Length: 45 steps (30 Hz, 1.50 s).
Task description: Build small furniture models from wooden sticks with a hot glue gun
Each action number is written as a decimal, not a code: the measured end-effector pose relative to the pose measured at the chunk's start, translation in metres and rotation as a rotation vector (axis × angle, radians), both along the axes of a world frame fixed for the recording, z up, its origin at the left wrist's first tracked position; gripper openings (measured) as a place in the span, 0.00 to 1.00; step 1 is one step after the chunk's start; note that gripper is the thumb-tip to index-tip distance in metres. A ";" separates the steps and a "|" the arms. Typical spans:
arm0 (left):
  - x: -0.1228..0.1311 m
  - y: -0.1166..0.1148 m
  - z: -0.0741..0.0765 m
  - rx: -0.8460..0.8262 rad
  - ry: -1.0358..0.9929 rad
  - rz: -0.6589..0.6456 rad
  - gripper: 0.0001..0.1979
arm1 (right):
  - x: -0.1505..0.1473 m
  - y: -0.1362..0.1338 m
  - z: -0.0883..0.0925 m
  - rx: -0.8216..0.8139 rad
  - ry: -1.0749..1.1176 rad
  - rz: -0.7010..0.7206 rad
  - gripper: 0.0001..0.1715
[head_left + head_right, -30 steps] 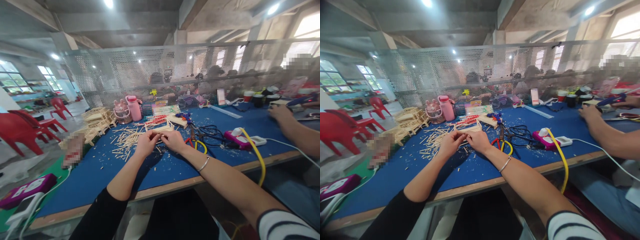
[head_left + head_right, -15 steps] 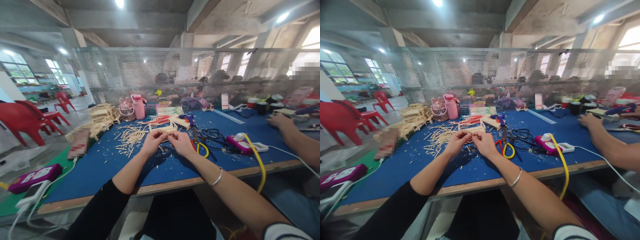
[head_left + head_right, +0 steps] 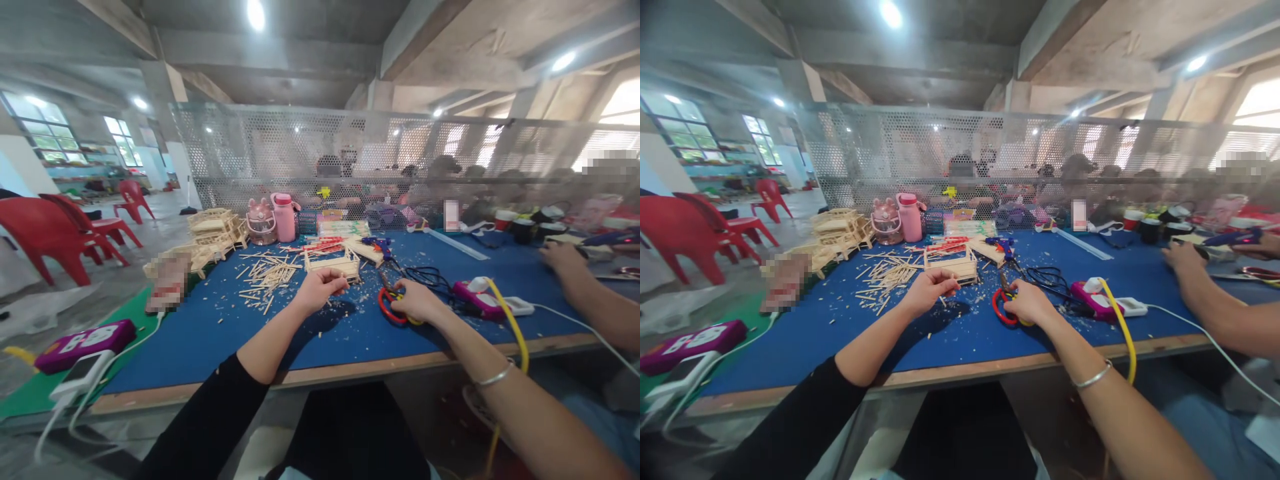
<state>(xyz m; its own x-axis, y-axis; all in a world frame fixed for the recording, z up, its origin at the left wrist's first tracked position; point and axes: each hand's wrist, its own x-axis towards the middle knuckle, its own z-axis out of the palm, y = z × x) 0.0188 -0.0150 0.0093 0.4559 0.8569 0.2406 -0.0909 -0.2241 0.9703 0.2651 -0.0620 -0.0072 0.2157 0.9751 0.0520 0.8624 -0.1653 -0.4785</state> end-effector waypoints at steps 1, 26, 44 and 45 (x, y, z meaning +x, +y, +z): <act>0.000 0.000 0.000 0.018 0.011 0.004 0.17 | 0.001 -0.007 0.001 0.014 0.126 -0.020 0.27; 0.002 -0.016 0.013 0.154 0.069 0.013 0.23 | -0.084 -0.044 0.020 0.278 0.821 0.501 0.25; 0.002 -0.022 0.019 0.309 0.077 0.026 0.18 | -0.093 -0.050 0.016 0.346 0.772 0.527 0.26; 0.002 -0.023 0.019 0.303 0.070 0.020 0.18 | -0.093 -0.050 0.016 0.363 0.736 0.524 0.25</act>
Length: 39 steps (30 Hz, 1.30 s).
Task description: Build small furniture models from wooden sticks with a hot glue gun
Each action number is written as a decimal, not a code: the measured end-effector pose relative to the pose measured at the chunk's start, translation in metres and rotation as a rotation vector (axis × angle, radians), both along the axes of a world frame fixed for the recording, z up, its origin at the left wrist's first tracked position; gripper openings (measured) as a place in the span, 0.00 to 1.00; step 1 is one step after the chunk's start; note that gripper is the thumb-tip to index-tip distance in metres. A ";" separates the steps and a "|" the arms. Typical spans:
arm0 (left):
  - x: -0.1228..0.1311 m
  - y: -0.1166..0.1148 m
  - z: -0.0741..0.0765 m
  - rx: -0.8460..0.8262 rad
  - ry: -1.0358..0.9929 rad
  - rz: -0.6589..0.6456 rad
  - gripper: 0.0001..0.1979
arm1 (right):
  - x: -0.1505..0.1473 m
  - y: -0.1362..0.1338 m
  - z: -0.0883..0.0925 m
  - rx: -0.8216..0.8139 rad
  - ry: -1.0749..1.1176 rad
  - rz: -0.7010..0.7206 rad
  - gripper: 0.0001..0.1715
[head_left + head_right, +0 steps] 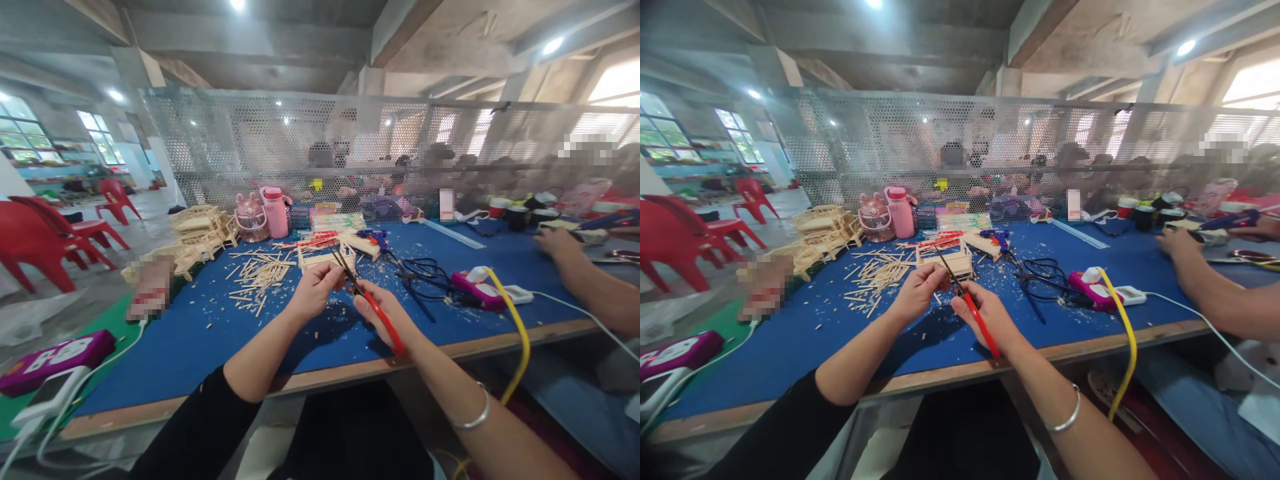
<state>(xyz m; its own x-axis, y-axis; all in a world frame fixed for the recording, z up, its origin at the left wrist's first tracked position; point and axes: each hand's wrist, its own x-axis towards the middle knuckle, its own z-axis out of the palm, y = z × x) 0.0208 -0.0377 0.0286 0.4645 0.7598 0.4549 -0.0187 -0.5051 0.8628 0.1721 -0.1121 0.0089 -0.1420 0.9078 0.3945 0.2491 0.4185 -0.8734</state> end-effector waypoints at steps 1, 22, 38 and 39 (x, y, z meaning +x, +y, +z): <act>0.000 0.000 0.000 -0.003 -0.006 -0.005 0.18 | 0.000 0.000 0.000 0.030 -0.038 -0.022 0.24; 0.005 -0.004 -0.005 -0.016 -0.015 -0.028 0.18 | 0.002 0.003 -0.006 0.250 -0.282 -0.191 0.17; 0.000 -0.006 -0.003 0.442 0.251 0.194 0.16 | 0.000 0.002 -0.016 0.095 -0.512 -0.477 0.06; 0.000 -0.007 -0.002 0.416 0.246 0.175 0.17 | 0.001 0.002 -0.015 0.094 -0.529 -0.481 0.05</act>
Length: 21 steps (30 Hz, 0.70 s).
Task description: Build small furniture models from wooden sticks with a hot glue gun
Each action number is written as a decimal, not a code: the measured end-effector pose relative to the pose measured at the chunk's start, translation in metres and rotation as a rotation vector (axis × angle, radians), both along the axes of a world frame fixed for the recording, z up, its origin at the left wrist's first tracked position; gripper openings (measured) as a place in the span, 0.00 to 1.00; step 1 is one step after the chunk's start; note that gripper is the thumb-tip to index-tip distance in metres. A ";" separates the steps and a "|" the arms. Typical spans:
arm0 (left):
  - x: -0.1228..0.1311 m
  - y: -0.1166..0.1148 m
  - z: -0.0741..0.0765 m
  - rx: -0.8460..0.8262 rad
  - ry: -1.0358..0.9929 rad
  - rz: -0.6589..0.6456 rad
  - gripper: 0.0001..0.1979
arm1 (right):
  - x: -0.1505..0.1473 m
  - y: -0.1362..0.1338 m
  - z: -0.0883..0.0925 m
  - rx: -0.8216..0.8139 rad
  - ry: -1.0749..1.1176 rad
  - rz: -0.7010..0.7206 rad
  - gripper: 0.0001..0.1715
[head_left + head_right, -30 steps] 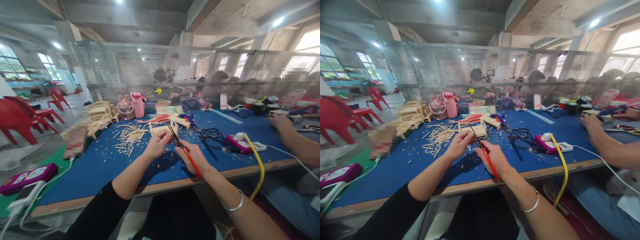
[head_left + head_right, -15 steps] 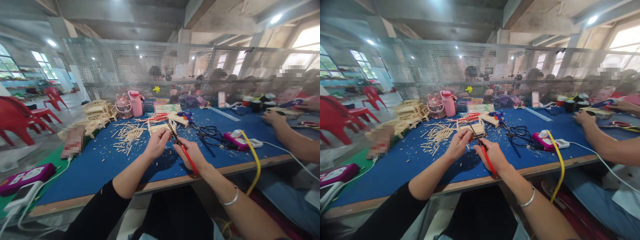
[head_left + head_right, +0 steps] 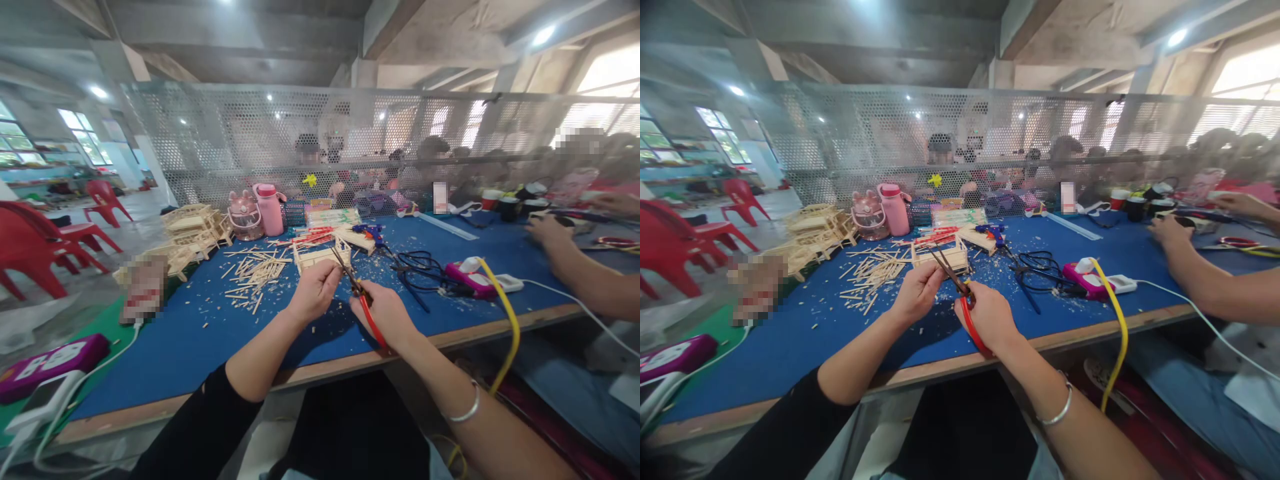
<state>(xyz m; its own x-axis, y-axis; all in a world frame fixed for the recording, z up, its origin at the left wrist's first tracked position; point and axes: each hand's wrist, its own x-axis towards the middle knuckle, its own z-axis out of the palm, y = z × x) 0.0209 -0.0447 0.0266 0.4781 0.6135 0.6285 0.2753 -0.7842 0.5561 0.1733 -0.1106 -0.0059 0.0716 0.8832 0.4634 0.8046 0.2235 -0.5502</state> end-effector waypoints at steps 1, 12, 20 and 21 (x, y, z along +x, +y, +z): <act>0.000 0.000 0.001 -0.031 -0.007 -0.022 0.17 | 0.001 0.000 0.002 -0.005 -0.016 -0.007 0.05; 0.007 -0.001 -0.001 -0.602 -0.300 -0.350 0.18 | 0.002 -0.003 0.009 -0.023 -0.031 0.034 0.10; 0.007 0.002 -0.003 -0.495 -0.237 -0.232 0.20 | 0.011 0.006 0.012 -0.027 -0.105 0.123 0.12; 0.007 0.002 -0.004 -0.489 -0.235 -0.221 0.20 | 0.012 0.007 0.012 -0.023 -0.113 0.131 0.12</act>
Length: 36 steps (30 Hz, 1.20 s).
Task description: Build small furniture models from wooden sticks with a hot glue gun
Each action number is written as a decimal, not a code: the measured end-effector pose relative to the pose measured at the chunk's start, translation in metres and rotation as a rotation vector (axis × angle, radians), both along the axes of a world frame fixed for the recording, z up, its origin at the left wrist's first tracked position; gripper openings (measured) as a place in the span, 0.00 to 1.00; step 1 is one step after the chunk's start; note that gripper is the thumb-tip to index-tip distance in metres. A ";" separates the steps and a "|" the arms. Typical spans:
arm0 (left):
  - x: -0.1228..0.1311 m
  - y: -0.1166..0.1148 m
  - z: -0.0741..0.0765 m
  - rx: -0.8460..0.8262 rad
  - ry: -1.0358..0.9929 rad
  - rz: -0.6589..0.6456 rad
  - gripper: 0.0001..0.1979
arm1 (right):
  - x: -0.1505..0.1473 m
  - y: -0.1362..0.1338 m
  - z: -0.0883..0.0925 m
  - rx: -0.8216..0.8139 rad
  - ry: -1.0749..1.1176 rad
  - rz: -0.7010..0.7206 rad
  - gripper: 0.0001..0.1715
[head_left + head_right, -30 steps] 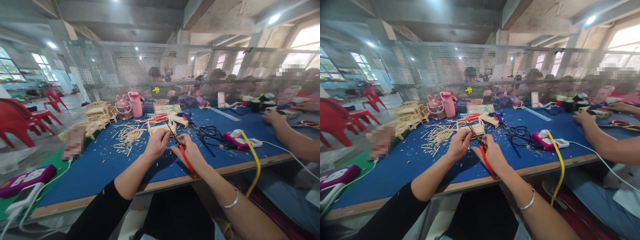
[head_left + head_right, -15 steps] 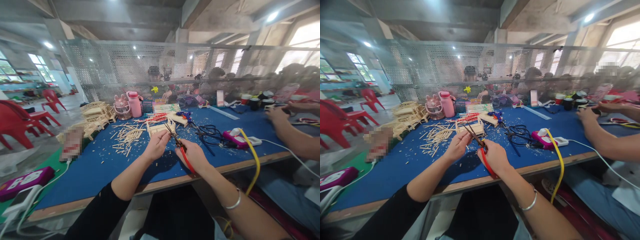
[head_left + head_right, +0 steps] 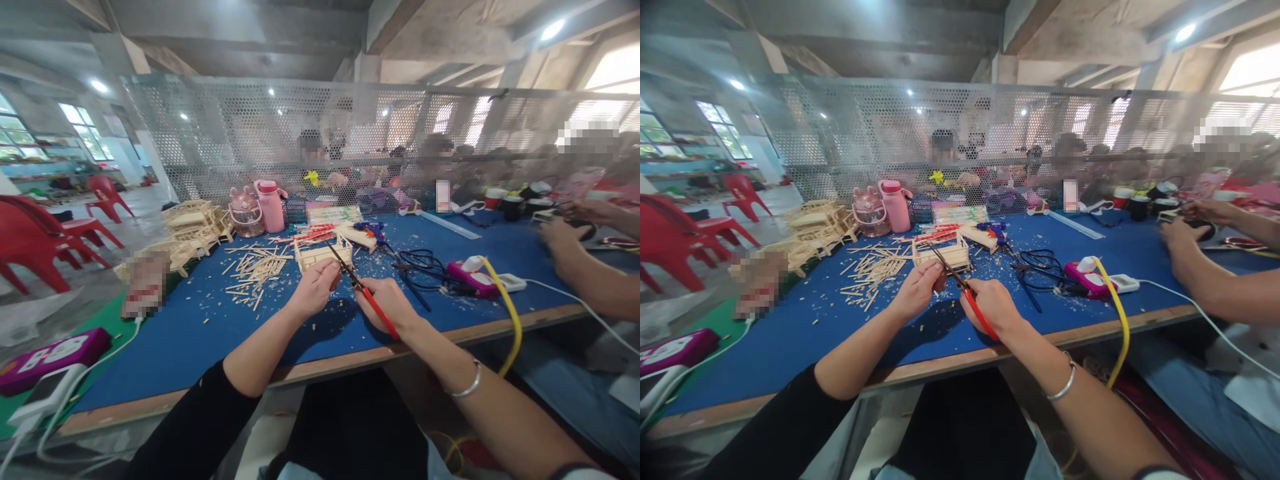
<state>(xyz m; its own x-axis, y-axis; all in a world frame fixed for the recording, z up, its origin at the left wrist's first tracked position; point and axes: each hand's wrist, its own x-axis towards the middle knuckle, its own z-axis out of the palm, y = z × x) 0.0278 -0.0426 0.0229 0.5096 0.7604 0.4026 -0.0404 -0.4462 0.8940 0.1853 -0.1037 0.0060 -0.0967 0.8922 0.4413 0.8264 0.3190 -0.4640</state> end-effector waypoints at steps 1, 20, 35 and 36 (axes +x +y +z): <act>0.001 0.000 0.000 0.003 0.002 0.006 0.20 | 0.001 0.001 0.000 0.006 -0.004 0.009 0.12; -0.004 0.002 0.001 0.320 0.158 0.169 0.16 | 0.008 0.006 0.011 -0.051 -0.064 -0.026 0.07; 0.000 -0.002 0.000 0.532 0.357 0.390 0.16 | 0.003 0.003 0.008 -0.006 -0.168 -0.070 0.09; 0.001 -0.002 0.000 0.528 0.357 0.385 0.17 | 0.005 0.004 0.008 0.005 -0.163 -0.055 0.11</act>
<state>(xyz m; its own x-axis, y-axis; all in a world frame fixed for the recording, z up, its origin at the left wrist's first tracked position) 0.0289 -0.0450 0.0229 0.4145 0.6628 0.6236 0.4587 -0.7440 0.4858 0.1900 -0.0994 0.0140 -0.1183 0.8957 0.4286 0.9069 0.2732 -0.3207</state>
